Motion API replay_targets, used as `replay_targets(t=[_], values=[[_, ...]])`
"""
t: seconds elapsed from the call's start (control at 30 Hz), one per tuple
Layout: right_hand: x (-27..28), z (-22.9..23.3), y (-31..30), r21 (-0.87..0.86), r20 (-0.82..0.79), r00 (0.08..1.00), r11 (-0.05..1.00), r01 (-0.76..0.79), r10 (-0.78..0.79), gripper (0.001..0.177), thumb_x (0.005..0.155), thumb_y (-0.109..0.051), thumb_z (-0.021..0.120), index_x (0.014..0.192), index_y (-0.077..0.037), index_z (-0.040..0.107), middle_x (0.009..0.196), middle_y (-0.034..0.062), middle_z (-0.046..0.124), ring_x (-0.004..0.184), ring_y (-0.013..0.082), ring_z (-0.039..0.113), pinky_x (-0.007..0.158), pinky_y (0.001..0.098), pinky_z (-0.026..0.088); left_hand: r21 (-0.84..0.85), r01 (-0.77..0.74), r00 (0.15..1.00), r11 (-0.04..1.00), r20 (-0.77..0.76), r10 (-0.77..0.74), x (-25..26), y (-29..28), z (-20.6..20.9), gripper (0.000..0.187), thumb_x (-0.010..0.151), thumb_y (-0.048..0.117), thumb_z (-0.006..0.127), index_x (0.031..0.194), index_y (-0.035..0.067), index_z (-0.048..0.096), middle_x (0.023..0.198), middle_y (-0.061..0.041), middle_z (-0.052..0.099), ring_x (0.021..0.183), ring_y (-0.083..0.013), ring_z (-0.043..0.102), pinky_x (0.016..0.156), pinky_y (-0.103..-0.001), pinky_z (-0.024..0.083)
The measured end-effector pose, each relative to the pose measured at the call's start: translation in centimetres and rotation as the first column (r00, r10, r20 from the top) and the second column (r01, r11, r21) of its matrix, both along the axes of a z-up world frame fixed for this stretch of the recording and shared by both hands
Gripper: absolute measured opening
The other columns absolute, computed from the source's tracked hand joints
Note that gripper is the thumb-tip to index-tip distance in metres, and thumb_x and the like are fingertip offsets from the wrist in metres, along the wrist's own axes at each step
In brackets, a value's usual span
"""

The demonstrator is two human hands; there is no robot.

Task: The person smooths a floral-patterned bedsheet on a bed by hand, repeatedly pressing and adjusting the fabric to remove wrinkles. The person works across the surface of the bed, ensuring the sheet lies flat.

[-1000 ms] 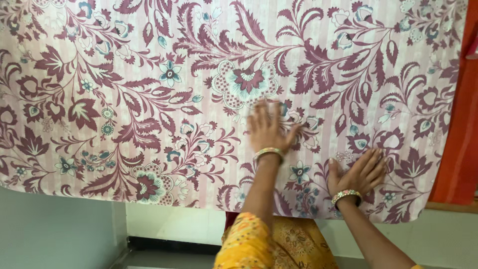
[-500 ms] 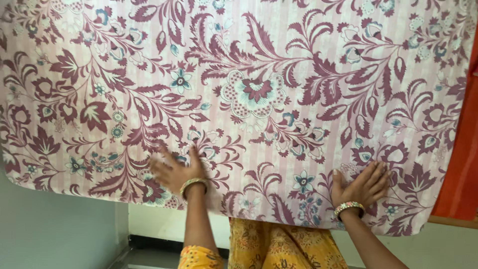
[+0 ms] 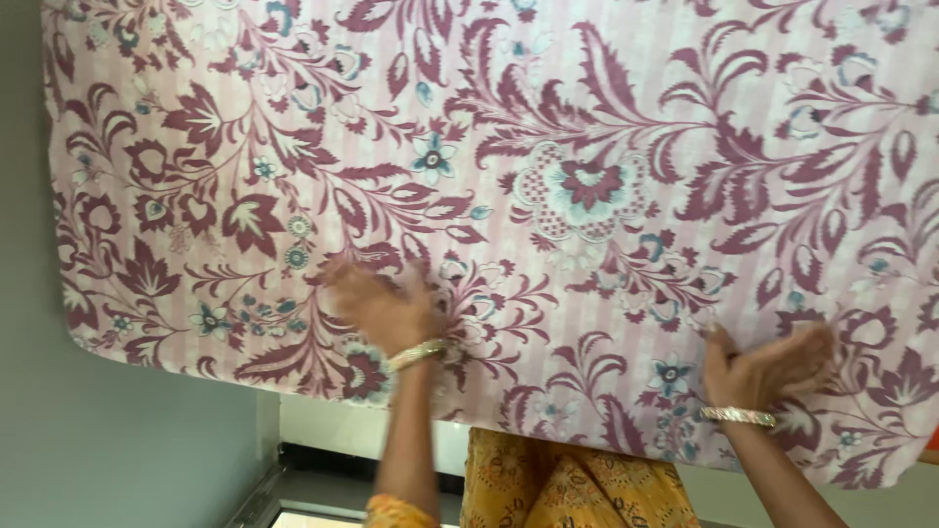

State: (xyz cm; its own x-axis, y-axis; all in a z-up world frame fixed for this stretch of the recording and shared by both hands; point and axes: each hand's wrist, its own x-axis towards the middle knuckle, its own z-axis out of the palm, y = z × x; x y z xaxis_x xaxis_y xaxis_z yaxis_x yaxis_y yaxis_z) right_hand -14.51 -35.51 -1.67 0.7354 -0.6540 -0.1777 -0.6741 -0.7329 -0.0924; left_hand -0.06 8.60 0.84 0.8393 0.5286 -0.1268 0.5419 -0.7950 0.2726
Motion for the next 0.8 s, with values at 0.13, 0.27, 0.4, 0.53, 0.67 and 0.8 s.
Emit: replay_targets(t=[0.13,0.27,0.4,0.53,0.67,0.8], values=[[7.6,-0.3,7.4,0.349,0.193,0.952,0.891,-0.291,0.236,0.119,0.096,-0.060,0.062,0.158,0.009,-0.012,0.163,0.0383,-0.021,0.154,0.0490,-0.013,0.126,0.0597,0.001,-0.166,0.422,0.903,0.891,0.163,-0.397,2.7,-8.3,-0.3,0.087,0.096,0.059,0.057,0.162,0.012,0.025,0.167,-0.025,0.019,0.158,-0.0394,0.012,0.129,-0.056,0.011],[16.6,-0.4,16.8,0.010,-0.017,0.816,0.816,-0.578,0.578,0.101,0.089,-0.068,0.047,0.162,-0.009,0.010,0.169,0.0212,-0.002,0.155,0.0433,-0.003,0.121,0.0679,-0.002,-0.145,0.561,0.824,0.815,0.003,-0.567,7.1,-9.3,-1.3,0.081,0.101,0.069,0.043,0.166,0.029,0.016,0.173,-0.017,0.006,0.161,-0.0305,0.006,0.131,-0.052,0.007],[23.5,-0.1,22.6,0.072,0.034,0.669,0.665,-0.743,0.743,0.083,0.100,-0.067,0.041,0.164,-0.018,0.026,0.172,0.0175,0.010,0.154,0.0468,0.011,0.120,0.0693,0.002,-0.073,0.569,0.758,0.819,-0.338,-0.557,13.3,-2.9,-2.5,0.084,0.097,0.078,0.030,0.163,0.032,0.005,0.169,-0.010,-0.011,0.155,-0.0266,-0.011,0.127,-0.050,-0.002],[26.2,-0.3,25.0,0.096,0.108,0.637,0.629,-0.771,0.764,0.083,0.101,-0.065,0.043,0.165,-0.014,0.032,0.171,0.0203,0.015,0.152,0.0497,0.015,0.120,0.0688,0.007,0.004,0.408,0.888,0.913,-0.233,-0.396,15.8,7.4,-1.9,0.089,0.095,0.083,0.034,0.163,0.033,0.005,0.168,-0.014,-0.011,0.157,-0.0274,-0.011,0.129,-0.047,-0.001],[26.3,-0.5,25.4,0.070,0.109,0.649,0.646,-0.760,0.753,0.082,0.100,-0.065,0.046,0.163,-0.015,0.034,0.171,0.0196,0.018,0.154,0.0481,0.013,0.121,0.0677,0.006,0.136,0.047,0.947,0.990,-0.321,0.000,15.8,16.1,-1.3,0.093,0.096,0.082,0.033,0.166,0.027,0.008,0.173,-0.014,-0.001,0.159,-0.0317,0.000,0.129,-0.052,0.006],[25.9,-1.0,25.6,0.066,0.111,0.665,0.662,-0.747,0.739,0.080,0.100,-0.065,0.044,0.162,-0.015,0.035,0.171,0.0199,0.020,0.155,0.0471,0.014,0.122,0.0664,0.005,0.210,-0.187,0.925,0.960,-0.291,0.244,14.5,23.1,-1.7,0.082,0.102,0.076,0.024,0.167,0.030,0.006,0.172,-0.016,-0.001,0.161,-0.0340,0.002,0.129,-0.056,0.006]])
